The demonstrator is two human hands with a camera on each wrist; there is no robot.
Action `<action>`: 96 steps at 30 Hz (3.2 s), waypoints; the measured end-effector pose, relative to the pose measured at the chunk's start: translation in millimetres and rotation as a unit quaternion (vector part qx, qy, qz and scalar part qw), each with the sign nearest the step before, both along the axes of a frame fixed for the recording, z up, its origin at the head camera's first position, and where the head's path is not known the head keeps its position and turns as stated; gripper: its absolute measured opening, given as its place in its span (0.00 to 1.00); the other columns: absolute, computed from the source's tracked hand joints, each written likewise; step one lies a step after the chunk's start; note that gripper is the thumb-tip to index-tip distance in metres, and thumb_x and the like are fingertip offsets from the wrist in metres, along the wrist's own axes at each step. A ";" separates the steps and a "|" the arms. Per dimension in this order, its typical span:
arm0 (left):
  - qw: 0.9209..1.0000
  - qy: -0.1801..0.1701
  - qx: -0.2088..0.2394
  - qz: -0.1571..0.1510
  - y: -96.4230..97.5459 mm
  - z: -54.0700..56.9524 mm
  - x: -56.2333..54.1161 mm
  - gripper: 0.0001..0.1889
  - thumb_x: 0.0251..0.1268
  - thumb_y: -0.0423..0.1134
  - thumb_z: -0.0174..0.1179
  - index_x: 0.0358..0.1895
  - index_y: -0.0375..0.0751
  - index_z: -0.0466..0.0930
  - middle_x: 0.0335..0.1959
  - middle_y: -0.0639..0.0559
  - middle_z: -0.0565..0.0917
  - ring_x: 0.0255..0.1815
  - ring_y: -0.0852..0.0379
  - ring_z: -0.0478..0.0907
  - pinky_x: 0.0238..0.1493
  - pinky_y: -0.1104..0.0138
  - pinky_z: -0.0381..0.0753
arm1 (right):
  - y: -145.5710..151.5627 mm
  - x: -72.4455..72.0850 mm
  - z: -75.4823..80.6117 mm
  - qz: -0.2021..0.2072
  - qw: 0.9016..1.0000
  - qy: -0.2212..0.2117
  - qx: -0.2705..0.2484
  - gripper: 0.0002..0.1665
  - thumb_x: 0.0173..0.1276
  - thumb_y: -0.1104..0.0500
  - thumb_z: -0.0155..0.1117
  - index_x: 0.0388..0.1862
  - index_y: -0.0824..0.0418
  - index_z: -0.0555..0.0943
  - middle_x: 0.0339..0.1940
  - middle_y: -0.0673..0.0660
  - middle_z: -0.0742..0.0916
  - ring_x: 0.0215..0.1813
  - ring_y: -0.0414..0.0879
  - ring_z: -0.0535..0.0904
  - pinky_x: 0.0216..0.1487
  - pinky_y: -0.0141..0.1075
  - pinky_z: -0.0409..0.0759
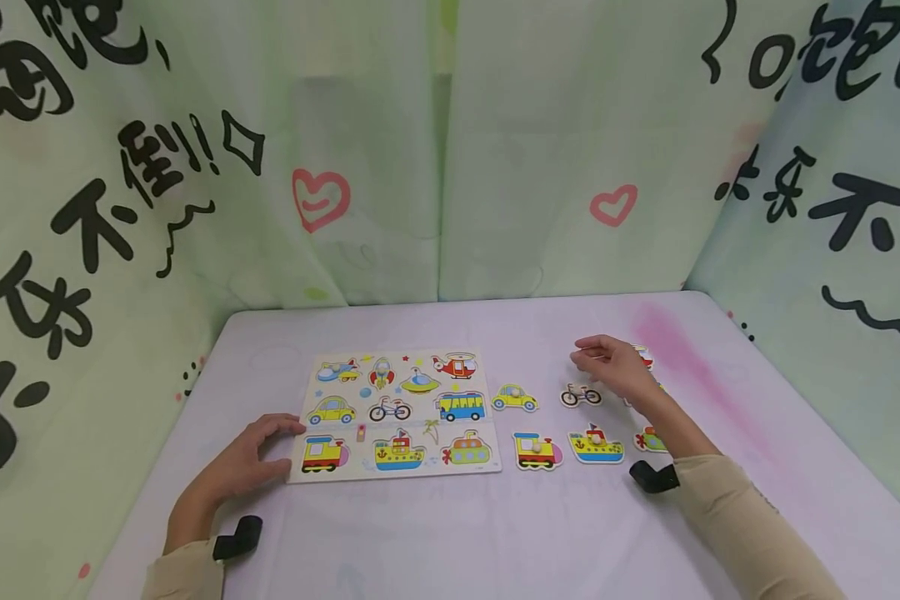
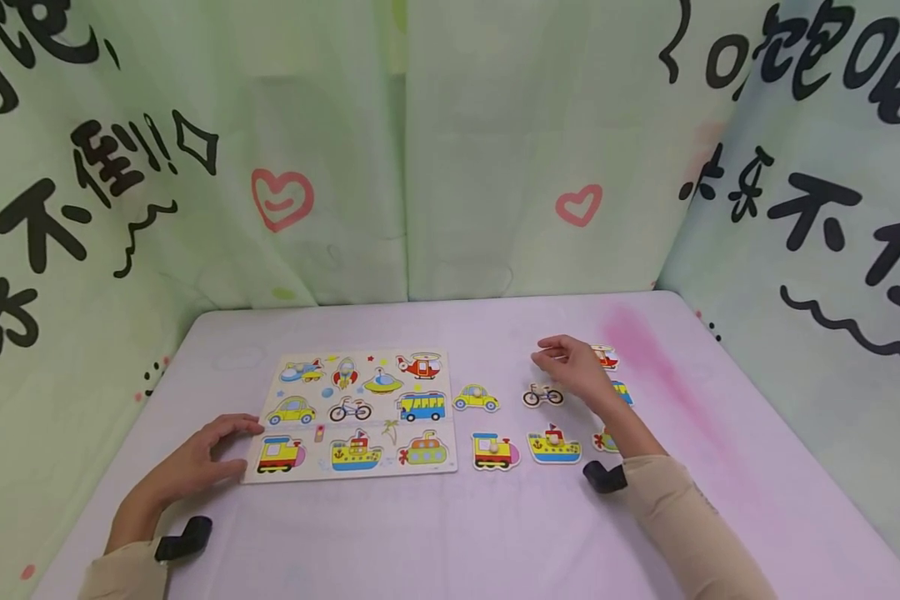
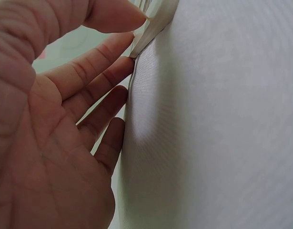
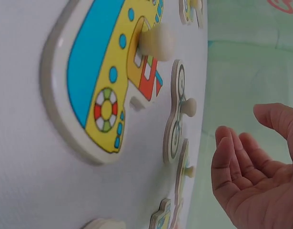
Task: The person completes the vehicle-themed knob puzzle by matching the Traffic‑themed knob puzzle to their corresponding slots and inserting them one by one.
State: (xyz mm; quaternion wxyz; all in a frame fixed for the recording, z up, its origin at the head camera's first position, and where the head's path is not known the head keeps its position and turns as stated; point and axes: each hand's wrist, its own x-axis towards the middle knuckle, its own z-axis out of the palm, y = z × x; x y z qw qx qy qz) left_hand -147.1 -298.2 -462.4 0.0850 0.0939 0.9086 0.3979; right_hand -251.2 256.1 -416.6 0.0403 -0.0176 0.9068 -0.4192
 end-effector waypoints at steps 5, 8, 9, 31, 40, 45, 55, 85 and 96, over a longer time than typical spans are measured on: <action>1.000 -0.001 -0.003 0.002 -0.3 -0.1 -0.3 0.25 0.58 0.31 0.68 0.61 0.41 0.77 0.72 0.35 0.69 0.75 0.30 0.59 0.73 0.33 0.57 | 8.0 -6.7 -1.6 0.000 1.000 0.002 0.021 0.30 0.77 0.50 0.61 0.69 0.68 0.72 0.62 0.69 0.82 0.57 0.59 0.81 0.52 0.38 0.83; 1.000 0.000 -0.003 0.003 -0.2 -0.5 -0.4 0.26 0.58 0.31 0.68 0.61 0.42 0.77 0.72 0.35 0.69 0.75 0.30 0.58 0.73 0.33 0.57 | 13.3 -9.7 -3.8 -0.002 0.999 0.005 0.031 0.30 0.77 0.51 0.61 0.68 0.69 0.73 0.61 0.70 0.82 0.57 0.59 0.81 0.52 0.39 0.83; 1.000 0.000 -0.004 0.003 -0.1 -0.6 -0.4 0.26 0.58 0.31 0.68 0.61 0.42 0.77 0.72 0.35 0.69 0.75 0.30 0.58 0.73 0.33 0.57 | 15.0 -10.6 -4.5 -0.001 0.999 0.005 0.032 0.30 0.77 0.51 0.60 0.68 0.69 0.73 0.61 0.70 0.82 0.56 0.60 0.81 0.52 0.39 0.84; 1.000 -0.009 -0.004 0.006 0.8 0.4 -0.8 0.26 0.58 0.31 0.68 0.62 0.41 0.77 0.72 0.34 0.68 0.75 0.30 0.58 0.73 0.32 0.57 | 24.3 -38.1 -9.9 -0.017 0.997 -0.024 0.078 0.26 0.76 0.55 0.60 0.65 0.71 0.74 0.57 0.70 0.82 0.53 0.59 0.79 0.54 0.43 0.83; 1.000 -0.012 -0.004 0.009 1.6 0.8 -0.6 0.26 0.58 0.32 0.68 0.62 0.41 0.77 0.73 0.34 0.67 0.75 0.30 0.57 0.73 0.32 0.56 | 27.2 -44.5 -12.2 -0.003 0.995 -0.016 0.097 0.22 0.73 0.59 0.63 0.59 0.72 0.77 0.48 0.67 0.83 0.46 0.55 0.78 0.42 0.32 0.80; 1.000 -0.007 -0.001 0.007 1.2 0.4 -0.6 0.26 0.58 0.32 0.69 0.62 0.41 0.77 0.72 0.34 0.68 0.75 0.30 0.58 0.73 0.32 0.57 | 24.6 -45.3 -14.7 -0.001 0.995 -0.012 0.098 0.22 0.72 0.62 0.62 0.59 0.74 0.76 0.48 0.67 0.82 0.46 0.55 0.79 0.44 0.35 0.81; 1.000 -0.004 -0.001 0.008 -0.4 -2.8 -2.4 0.25 0.58 0.32 0.68 0.61 0.41 0.77 0.72 0.34 0.69 0.75 0.30 0.58 0.73 0.33 0.57 | 24.3 -46.1 -20.1 -0.006 0.996 0.002 0.093 0.18 0.71 0.64 0.61 0.56 0.73 0.78 0.46 0.66 0.82 0.45 0.55 0.78 0.40 0.34 0.80; 1.000 0.000 -0.008 0.006 1.6 0.5 0.7 0.25 0.57 0.31 0.68 0.61 0.41 0.78 0.72 0.35 0.69 0.75 0.30 0.59 0.73 0.34 0.58 | 10.3 -18.8 -9.5 -0.050 0.998 0.038 -0.011 0.20 0.75 0.58 0.63 0.61 0.67 0.79 0.55 0.66 0.84 0.50 0.53 0.82 0.44 0.25 0.80; 1.000 0.001 -0.011 0.007 1.2 -0.2 0.1 0.25 0.57 0.31 0.67 0.61 0.41 0.78 0.71 0.36 0.70 0.74 0.31 0.60 0.73 0.34 0.59 | -12.6 -11.1 -6.3 -0.062 0.995 0.014 -0.079 0.24 0.76 0.53 0.62 0.65 0.62 0.78 0.58 0.63 0.82 0.52 0.52 0.82 0.60 0.43 0.80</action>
